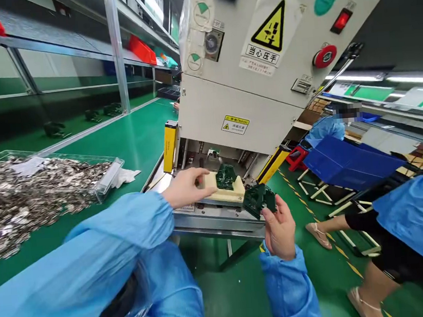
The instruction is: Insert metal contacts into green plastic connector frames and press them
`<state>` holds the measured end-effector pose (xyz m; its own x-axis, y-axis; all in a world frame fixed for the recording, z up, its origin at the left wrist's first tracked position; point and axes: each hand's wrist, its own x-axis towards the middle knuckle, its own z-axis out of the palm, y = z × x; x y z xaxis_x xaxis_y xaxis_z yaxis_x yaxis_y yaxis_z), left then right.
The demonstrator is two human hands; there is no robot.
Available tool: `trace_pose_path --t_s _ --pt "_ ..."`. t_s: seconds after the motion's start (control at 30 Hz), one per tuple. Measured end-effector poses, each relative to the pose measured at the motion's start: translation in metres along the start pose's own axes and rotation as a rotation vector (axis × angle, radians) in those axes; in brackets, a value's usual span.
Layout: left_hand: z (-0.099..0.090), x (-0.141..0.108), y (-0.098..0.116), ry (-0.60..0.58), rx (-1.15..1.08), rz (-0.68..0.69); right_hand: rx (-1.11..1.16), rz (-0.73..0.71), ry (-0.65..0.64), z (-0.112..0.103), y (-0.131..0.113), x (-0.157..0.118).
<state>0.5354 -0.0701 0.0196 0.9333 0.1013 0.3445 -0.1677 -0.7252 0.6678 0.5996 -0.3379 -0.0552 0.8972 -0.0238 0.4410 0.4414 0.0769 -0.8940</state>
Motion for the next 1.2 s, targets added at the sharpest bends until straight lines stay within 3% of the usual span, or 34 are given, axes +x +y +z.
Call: trace_pose_path --t_s 0.1,0.2,0.3,0.37,0.43,0.53,0.63,0.7,0.77,0.83,0.93,1.03,1.1,1.2 --pt "0.027 0.043 0.005 -0.031 0.029 0.018 -0.040 -0.010 -0.027 -0.004 0.003 0.031" --pt "0.042 0.064 0.006 -0.075 -0.008 0.003 -0.049 -0.046 -0.138 0.009 0.000 0.057" --pt "0.042 0.071 0.006 -0.076 -0.070 -0.032 -0.071 -0.073 -0.258 0.027 -0.001 0.080" --pt "0.033 0.066 0.003 -0.039 -0.111 -0.057 -0.106 -0.090 -0.301 0.039 -0.001 0.092" --pt "0.015 0.050 -0.003 0.004 -0.165 -0.078 -0.186 -0.121 -0.364 0.049 -0.001 0.098" --pt "-0.020 0.003 -0.021 0.055 -0.258 -0.128 -0.312 -0.151 -0.516 0.059 -0.001 0.099" --pt "-0.048 -0.058 -0.045 0.044 -0.248 -0.343 -0.377 -0.147 -0.601 0.064 -0.002 0.098" --pt "-0.056 -0.095 -0.060 -0.010 -0.233 -0.501 -0.411 -0.129 -0.632 0.066 -0.001 0.098" --pt "-0.052 -0.120 -0.075 -0.058 -0.233 -0.570 -0.414 -0.105 -0.648 0.068 0.002 0.098" --pt "-0.041 -0.131 -0.088 -0.085 -0.224 -0.567 -0.439 -0.106 -0.634 0.068 0.004 0.097" --pt "-0.024 -0.129 -0.103 -0.102 -0.211 -0.504 -0.588 -0.226 -0.528 0.054 0.006 0.086" --pt "-0.014 -0.120 -0.113 -0.105 -0.221 -0.436 -0.709 -0.273 -0.220 0.013 0.019 0.062" --pt "-0.012 -0.117 -0.116 -0.118 -0.243 -0.410 -0.754 -0.092 0.035 -0.023 0.038 0.042" --pt "-0.013 -0.117 -0.117 -0.141 -0.286 -0.370 -0.494 0.222 0.079 -0.068 0.073 0.015"
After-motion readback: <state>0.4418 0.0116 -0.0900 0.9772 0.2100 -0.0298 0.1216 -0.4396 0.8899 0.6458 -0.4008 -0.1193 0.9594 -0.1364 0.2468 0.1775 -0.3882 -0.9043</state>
